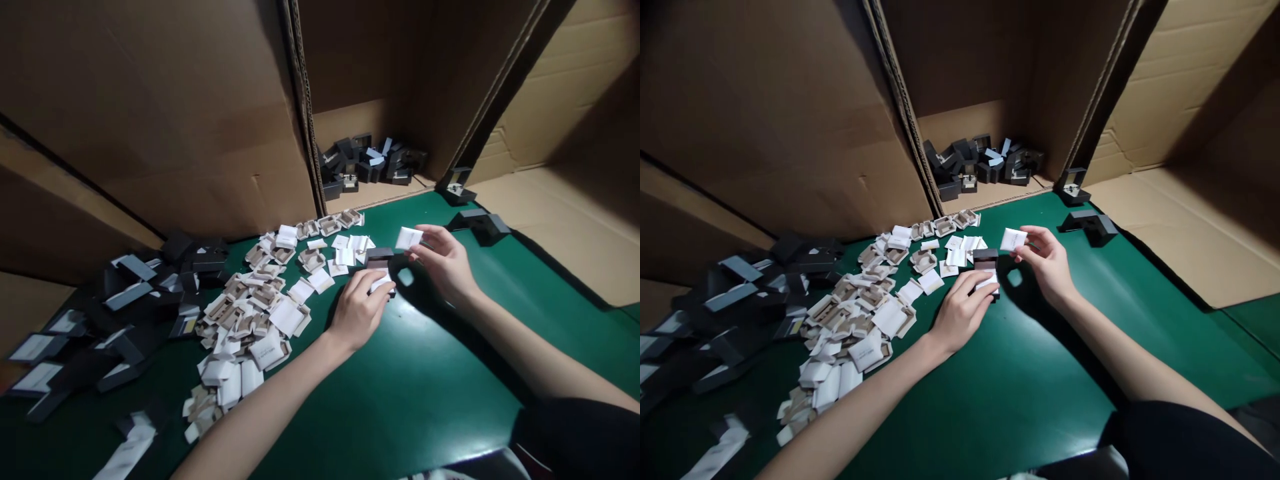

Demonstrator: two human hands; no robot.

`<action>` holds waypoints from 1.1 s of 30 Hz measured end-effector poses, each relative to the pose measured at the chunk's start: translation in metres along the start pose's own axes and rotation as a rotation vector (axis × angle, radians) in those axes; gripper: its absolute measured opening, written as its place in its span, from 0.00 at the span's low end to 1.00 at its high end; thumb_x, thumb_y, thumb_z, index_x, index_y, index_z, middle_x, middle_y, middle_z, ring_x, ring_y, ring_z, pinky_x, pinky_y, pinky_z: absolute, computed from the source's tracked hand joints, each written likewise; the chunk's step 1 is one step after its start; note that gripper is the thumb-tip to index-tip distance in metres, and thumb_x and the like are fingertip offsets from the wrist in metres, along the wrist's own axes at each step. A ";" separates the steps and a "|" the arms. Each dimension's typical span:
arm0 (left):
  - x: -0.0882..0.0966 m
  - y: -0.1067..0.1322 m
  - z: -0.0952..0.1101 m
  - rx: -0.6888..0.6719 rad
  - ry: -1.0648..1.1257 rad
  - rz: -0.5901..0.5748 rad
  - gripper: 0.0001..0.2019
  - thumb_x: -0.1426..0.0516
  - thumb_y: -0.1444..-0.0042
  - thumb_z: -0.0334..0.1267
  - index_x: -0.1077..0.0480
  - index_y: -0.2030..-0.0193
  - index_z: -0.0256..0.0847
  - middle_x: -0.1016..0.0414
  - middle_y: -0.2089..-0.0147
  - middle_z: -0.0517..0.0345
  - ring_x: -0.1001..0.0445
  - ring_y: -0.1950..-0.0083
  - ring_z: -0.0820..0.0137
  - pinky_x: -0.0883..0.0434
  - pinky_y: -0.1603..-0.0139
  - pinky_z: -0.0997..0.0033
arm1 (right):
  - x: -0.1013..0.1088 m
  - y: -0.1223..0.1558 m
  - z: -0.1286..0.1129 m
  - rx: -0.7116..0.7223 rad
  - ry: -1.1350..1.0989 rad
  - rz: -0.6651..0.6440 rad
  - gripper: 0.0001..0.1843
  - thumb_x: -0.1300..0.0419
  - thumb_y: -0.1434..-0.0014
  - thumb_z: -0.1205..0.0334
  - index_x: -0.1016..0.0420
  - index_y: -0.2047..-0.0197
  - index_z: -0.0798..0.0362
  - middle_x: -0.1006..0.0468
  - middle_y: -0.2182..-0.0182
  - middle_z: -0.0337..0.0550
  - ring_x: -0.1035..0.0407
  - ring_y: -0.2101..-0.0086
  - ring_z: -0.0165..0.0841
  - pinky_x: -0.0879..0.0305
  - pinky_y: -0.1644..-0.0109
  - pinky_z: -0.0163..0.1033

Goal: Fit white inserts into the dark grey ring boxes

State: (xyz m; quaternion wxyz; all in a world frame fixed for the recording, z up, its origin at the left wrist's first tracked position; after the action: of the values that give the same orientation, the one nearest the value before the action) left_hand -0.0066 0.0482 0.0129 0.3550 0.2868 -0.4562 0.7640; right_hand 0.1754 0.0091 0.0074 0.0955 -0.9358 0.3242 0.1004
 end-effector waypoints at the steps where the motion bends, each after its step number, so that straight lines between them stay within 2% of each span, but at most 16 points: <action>1: 0.000 -0.001 0.000 0.001 0.010 -0.009 0.13 0.47 0.40 0.29 0.32 0.49 0.37 0.32 0.47 0.47 0.35 0.43 0.62 0.30 0.45 0.57 | 0.000 0.000 -0.001 -0.005 -0.011 0.007 0.18 0.33 0.53 0.63 0.28 0.58 0.46 0.26 0.67 0.37 0.31 0.70 0.30 0.32 0.66 0.36; 4: 0.001 -0.002 0.001 0.012 0.009 -0.046 0.14 0.46 0.41 0.29 0.33 0.47 0.38 0.32 0.47 0.47 0.35 0.44 0.61 0.29 0.46 0.56 | -0.002 0.002 -0.005 0.012 0.024 -0.008 0.14 0.33 0.52 0.62 0.27 0.60 0.48 0.25 0.68 0.38 0.30 0.70 0.30 0.31 0.64 0.38; 8: 0.003 -0.003 0.002 0.015 -0.004 -0.032 0.14 0.49 0.39 0.27 0.33 0.47 0.39 0.32 0.47 0.48 0.34 0.44 0.62 0.29 0.45 0.57 | -0.007 0.009 -0.011 0.130 0.162 -0.066 0.09 0.35 0.48 0.60 0.26 0.62 0.50 0.23 0.66 0.40 0.29 0.67 0.31 0.31 0.60 0.39; 15: 0.001 0.000 0.006 -0.088 -0.012 0.000 0.17 0.52 0.37 0.27 0.34 0.44 0.40 0.30 0.47 0.49 0.34 0.42 0.64 0.28 0.45 0.60 | -0.023 0.023 -0.025 0.514 0.643 -0.276 0.06 0.41 0.41 0.63 0.26 0.59 0.51 0.24 0.65 0.44 0.30 0.66 0.33 0.32 0.62 0.40; 22: 0.000 0.000 0.008 -0.151 -0.023 0.001 0.15 0.51 0.37 0.28 0.33 0.46 0.37 0.28 0.47 0.49 0.32 0.43 0.64 0.27 0.46 0.61 | -0.027 0.024 -0.025 0.660 0.741 -0.363 0.06 0.42 0.40 0.66 0.26 0.59 0.51 0.23 0.66 0.44 0.32 0.66 0.34 0.34 0.63 0.41; 26: 0.001 0.000 0.008 -0.144 -0.006 0.015 0.15 0.51 0.37 0.28 0.33 0.45 0.39 0.28 0.48 0.50 0.32 0.43 0.65 0.27 0.45 0.61 | -0.028 0.023 -0.023 0.661 0.794 -0.358 0.05 0.42 0.40 0.63 0.25 0.61 0.48 0.24 0.67 0.44 0.34 0.66 0.35 0.35 0.62 0.43; 29: 0.001 0.000 0.008 -0.138 -0.002 0.003 0.16 0.51 0.37 0.28 0.33 0.45 0.39 0.29 0.47 0.50 0.33 0.43 0.65 0.28 0.44 0.61 | -0.025 0.021 -0.019 0.618 0.841 -0.282 0.05 0.42 0.41 0.61 0.24 0.62 0.47 0.28 0.63 0.46 0.34 0.60 0.38 0.34 0.57 0.47; 33: 0.001 -0.002 0.009 -0.143 0.015 -0.028 0.15 0.51 0.37 0.28 0.33 0.45 0.40 0.29 0.47 0.50 0.33 0.42 0.65 0.28 0.44 0.61 | -0.021 0.017 -0.008 0.523 0.809 -0.278 0.11 0.43 0.41 0.61 0.28 0.54 0.47 0.31 0.55 0.49 0.34 0.52 0.41 0.34 0.51 0.49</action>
State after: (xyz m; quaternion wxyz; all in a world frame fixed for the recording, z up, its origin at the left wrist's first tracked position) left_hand -0.0049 0.0409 0.0182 0.3885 0.2614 -0.5029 0.7265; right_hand 0.1499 0.0067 0.0185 0.2061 -0.8788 0.2217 -0.3689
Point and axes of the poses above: each hand's wrist, its own y-axis away from the middle knuckle, its own x-axis out of the back of the hand, z = x × y, the point moved 4 cm from there along -y, towards the middle knuckle
